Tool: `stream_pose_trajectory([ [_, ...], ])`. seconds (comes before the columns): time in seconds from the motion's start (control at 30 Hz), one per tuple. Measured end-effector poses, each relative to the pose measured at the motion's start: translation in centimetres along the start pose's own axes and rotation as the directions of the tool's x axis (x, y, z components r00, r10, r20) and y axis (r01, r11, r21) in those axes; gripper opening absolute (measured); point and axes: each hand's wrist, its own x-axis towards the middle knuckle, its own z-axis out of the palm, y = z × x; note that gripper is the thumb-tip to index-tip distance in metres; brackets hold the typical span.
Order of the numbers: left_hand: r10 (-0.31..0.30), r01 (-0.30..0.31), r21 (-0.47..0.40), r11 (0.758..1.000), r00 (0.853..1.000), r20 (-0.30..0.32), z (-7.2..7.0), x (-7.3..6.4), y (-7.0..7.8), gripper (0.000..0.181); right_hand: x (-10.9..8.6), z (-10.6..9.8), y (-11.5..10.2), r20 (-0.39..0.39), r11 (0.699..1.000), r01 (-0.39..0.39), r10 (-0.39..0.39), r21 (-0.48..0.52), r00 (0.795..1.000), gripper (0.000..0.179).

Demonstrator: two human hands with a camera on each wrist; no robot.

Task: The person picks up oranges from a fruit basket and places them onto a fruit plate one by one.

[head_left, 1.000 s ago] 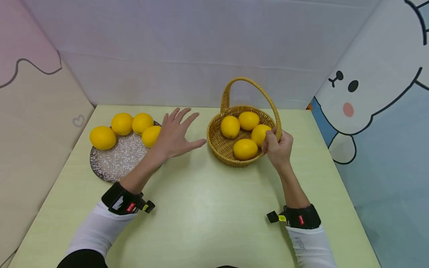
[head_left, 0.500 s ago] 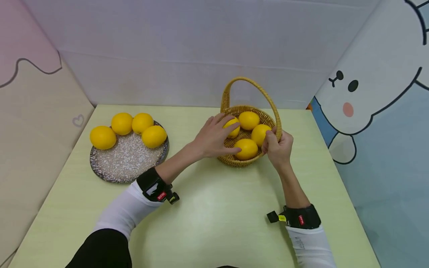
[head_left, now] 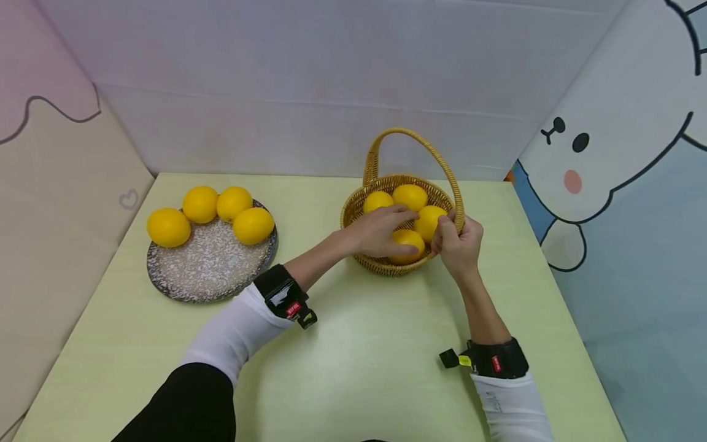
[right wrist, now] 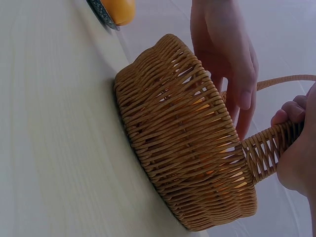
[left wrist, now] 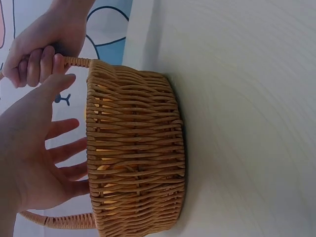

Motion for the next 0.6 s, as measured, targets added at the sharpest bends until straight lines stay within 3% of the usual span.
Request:
stream_pose_trajectory([
  [0.2, 0.014, -0.009, -0.056, 0.998, 0.996, 0.086, 0.3, 0.8, 0.2, 0.074, 0.1, 0.0, 0.1, 0.002, 1.0, -0.005, 0.005, 0.006, 1.0, 0.038],
  [0.4, 0.069, -0.062, -0.074, 0.995, 0.992, 0.101, 0.7, 1.3, 0.4, 0.064, 0.2, -0.1, 0.1, 0.0, 1.0, -0.005, 0.005, 0.003, 1.0, 0.038],
  [0.6, 0.055, -0.047, -0.072, 0.996, 0.991, 0.118, 0.9, 1.6, 0.3, 0.061, 0.1, -0.1, 0.1, -0.001, 1.0, -0.011, 0.011, 0.005, 1.0, 0.038],
])
